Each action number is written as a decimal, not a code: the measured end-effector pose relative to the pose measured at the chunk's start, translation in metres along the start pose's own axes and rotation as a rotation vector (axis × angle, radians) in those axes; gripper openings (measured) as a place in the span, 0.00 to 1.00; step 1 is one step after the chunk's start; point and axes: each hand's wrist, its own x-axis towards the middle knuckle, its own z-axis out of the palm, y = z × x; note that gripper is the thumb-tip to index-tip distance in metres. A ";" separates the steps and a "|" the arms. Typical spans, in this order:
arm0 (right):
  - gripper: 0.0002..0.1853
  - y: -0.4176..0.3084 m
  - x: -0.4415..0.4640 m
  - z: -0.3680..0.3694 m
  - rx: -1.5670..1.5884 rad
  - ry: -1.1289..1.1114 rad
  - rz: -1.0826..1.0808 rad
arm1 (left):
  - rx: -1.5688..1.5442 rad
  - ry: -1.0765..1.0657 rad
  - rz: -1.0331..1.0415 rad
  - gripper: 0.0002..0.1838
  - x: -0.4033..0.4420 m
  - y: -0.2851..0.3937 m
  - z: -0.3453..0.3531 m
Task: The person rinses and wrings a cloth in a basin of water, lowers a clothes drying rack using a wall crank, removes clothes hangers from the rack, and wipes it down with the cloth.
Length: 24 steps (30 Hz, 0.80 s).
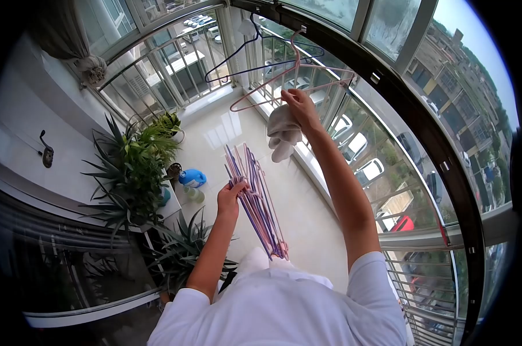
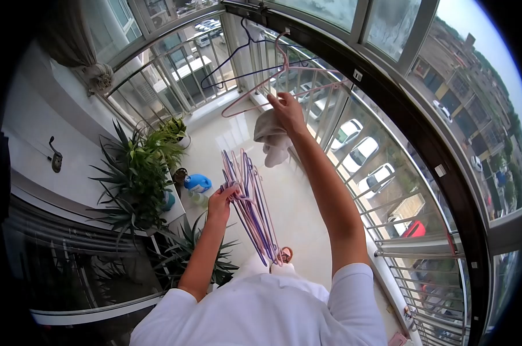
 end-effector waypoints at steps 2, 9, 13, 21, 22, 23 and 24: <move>0.23 -0.020 0.026 0.018 0.172 0.075 0.090 | -0.006 0.035 0.024 0.07 0.008 0.003 -0.005; 0.10 -0.033 0.062 0.057 0.405 -0.057 -0.146 | -0.106 0.066 0.083 0.09 0.045 0.032 -0.038; 0.06 -0.045 0.033 0.051 0.290 -0.211 -0.292 | -0.048 0.037 0.072 0.09 0.076 0.048 -0.051; 0.06 0.010 -0.047 0.047 -0.445 -0.638 0.067 | -0.008 -0.082 0.042 0.10 0.130 0.094 -0.015; 0.06 0.029 -0.051 0.054 -0.436 -0.676 0.128 | 0.030 -0.110 0.049 0.13 0.134 0.096 -0.010; 0.06 0.049 -0.052 0.060 -0.426 -0.713 0.184 | 0.041 -0.137 0.046 0.16 0.139 0.097 -0.005; 0.07 0.063 -0.053 0.067 -0.417 -0.750 0.241 | 0.028 -0.166 0.056 0.17 0.143 0.098 0.001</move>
